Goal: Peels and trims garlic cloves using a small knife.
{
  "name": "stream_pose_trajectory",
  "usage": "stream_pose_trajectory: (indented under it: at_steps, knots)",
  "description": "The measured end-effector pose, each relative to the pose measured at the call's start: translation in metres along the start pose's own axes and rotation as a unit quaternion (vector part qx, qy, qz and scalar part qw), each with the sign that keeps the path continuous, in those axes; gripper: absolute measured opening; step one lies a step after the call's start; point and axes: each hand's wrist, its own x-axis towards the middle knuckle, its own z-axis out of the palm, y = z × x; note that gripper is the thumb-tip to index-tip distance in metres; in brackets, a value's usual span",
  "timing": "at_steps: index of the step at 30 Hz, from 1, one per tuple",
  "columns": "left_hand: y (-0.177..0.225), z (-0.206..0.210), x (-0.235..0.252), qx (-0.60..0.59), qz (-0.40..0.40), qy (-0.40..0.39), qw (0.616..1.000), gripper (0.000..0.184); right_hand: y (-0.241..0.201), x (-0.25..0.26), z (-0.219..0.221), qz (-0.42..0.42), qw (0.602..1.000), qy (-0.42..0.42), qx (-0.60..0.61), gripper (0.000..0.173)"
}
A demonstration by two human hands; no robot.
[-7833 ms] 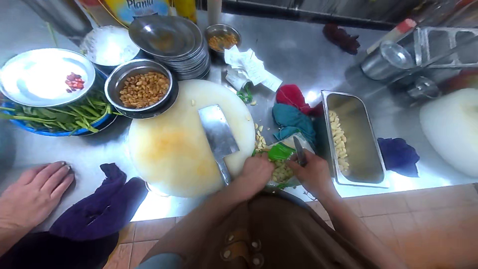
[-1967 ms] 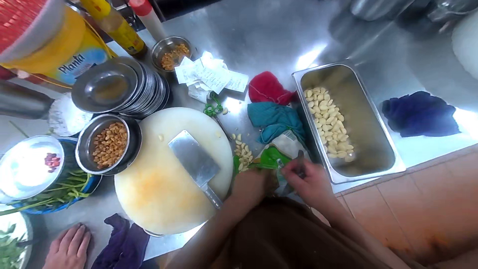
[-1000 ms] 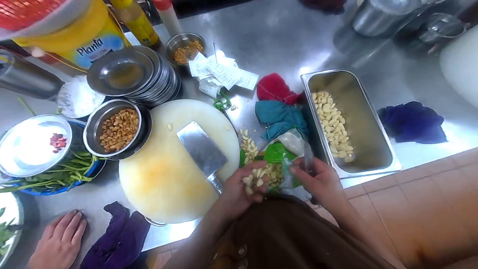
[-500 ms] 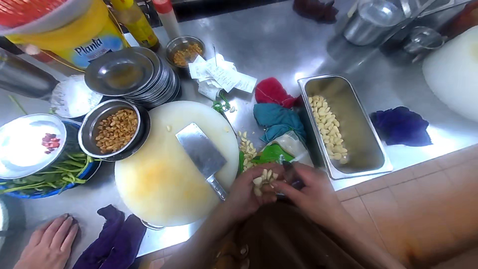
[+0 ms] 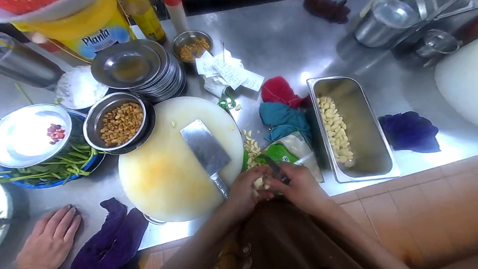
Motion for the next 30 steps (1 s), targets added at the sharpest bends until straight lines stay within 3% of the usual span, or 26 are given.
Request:
stream_pose_trajectory:
  at_steps: [3,8,16,18,21,23,27,30]
  knots:
    - [0.001,-0.004,0.000,-0.053,-0.034,0.012,0.998,0.032,0.005,0.001,-0.001,-0.016,0.999,-0.026,0.015,0.020]
    - [-0.004,-0.008,0.003,-0.056,-0.048,-0.001,0.997,0.032,-0.002,0.005,-0.006,0.058,0.994,-0.095,0.000,0.017]
    - [-0.005,-0.001,0.007,-0.021,-0.058,0.072,0.996,0.027,-0.030,0.023,-0.010,0.146,0.956,-0.238,-0.092,0.024]
    - [-0.006,-0.005,0.008,-0.021,-0.045,0.073,0.996,0.027,-0.023,0.022,-0.008,0.135,0.970,-0.198,-0.047,0.022]
    - [-0.005,-0.013,0.010,-0.050,-0.008,0.093,0.994,0.031,-0.016,0.022,-0.007,0.106,0.992,-0.036,0.060,0.011]
    - [-0.004,-0.021,0.009,-0.086,0.003,0.104,0.991,0.035,-0.018,0.030,-0.005,0.080,0.996,0.027,0.044,0.005]
    - [-0.004,-0.025,0.007,-0.147,0.006,0.092,0.985,0.038,-0.025,0.040,0.000,0.033,0.997,0.026,-0.071,0.011]
    - [-0.003,-0.023,0.004,-0.193,0.013,0.067,0.979,0.040,-0.031,0.031,-0.001,-0.032,0.994,0.049,-0.093,0.017]
